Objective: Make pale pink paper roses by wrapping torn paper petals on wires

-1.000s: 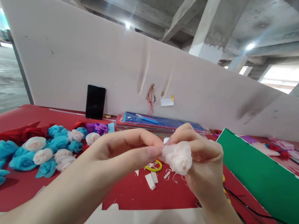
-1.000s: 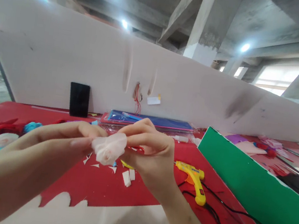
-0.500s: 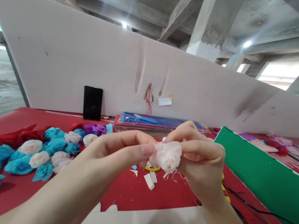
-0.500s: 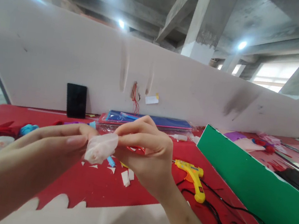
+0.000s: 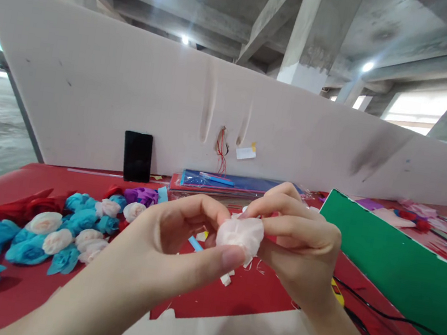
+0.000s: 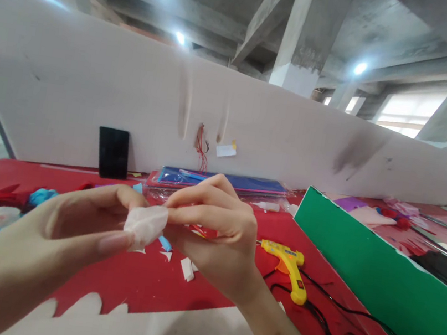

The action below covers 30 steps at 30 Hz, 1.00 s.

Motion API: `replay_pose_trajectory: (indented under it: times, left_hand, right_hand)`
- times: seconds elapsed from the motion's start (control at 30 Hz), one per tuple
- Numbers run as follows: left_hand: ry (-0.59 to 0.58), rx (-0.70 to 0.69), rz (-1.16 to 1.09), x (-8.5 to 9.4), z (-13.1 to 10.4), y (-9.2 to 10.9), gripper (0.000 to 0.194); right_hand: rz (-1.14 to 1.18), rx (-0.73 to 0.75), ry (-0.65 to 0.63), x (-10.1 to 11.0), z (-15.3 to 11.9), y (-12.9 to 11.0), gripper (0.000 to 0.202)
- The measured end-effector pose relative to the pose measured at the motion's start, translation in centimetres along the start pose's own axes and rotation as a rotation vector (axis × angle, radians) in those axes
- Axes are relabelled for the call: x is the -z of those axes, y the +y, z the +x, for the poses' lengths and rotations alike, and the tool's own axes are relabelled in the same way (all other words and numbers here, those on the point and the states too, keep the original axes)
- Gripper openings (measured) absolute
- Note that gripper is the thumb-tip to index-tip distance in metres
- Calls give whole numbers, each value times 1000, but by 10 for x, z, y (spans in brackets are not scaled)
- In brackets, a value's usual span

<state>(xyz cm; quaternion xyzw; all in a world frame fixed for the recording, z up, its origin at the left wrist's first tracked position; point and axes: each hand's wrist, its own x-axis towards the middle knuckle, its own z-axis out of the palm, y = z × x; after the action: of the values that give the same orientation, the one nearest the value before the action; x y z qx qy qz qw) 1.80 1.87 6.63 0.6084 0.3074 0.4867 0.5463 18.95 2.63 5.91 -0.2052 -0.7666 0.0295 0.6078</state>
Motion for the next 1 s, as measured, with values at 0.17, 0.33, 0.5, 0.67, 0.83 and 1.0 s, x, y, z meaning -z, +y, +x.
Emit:
replay_pose_trajectory:
  times: [0.17,0.33,0.5,0.67,0.83,1.0]
  left_hand:
    - [-39,78,-40,0,2,2,14]
    - [-24,83,-33,0,3,-3,14]
    - [-14,66,-32,1,4,-5,14]
    - [23,7,-6,0,7,-7,12]
    - [23,6,-16,-2,6,-7,10]
    - [19,-11,-13,-1,5,-7,10]
  right_hand:
    - [-32,65,0,0,-1,3,17]
    - [-55,62,-7,0,-1,3,19]
    - [-47,55,-5,-2,-2,3,18]
    - [-53,59,1,-1,-4,2,18]
    - [-64,62,5,-1,-4,-1,18]
    - [-77,57,-8,0,-4,2,16]
